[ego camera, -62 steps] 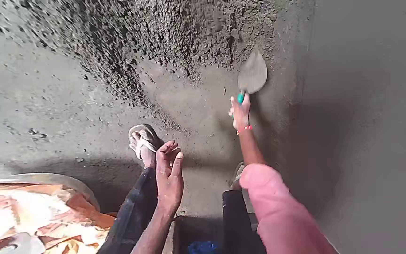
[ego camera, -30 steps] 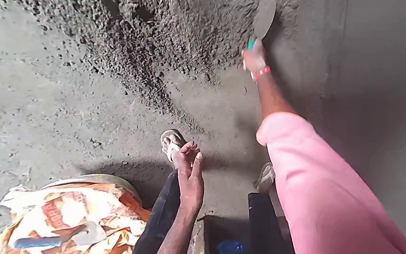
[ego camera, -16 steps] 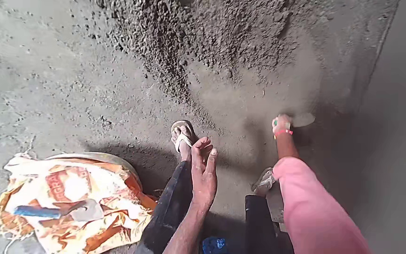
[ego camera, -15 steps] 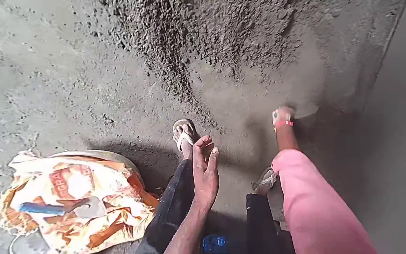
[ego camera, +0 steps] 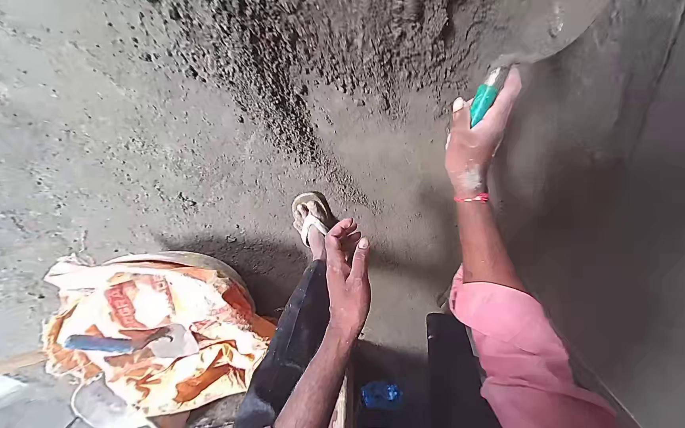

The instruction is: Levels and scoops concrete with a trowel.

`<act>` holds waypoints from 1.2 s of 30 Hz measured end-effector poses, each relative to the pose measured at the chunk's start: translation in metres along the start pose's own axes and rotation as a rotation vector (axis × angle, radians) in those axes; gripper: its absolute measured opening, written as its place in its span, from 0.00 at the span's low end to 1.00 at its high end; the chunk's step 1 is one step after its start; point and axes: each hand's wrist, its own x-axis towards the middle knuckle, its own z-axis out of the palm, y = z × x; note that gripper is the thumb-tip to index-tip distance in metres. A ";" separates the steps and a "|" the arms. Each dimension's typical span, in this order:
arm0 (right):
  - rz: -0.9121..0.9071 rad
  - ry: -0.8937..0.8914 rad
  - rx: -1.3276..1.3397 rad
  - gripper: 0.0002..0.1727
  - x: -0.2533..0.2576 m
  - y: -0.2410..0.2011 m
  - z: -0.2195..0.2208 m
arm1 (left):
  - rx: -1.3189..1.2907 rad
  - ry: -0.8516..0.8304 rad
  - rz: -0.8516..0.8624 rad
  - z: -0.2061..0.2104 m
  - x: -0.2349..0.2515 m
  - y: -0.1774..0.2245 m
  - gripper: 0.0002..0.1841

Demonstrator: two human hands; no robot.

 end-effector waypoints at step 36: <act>0.971 0.106 0.235 0.15 -0.110 0.177 -0.012 | -0.042 0.031 0.004 0.004 -0.006 -0.009 0.26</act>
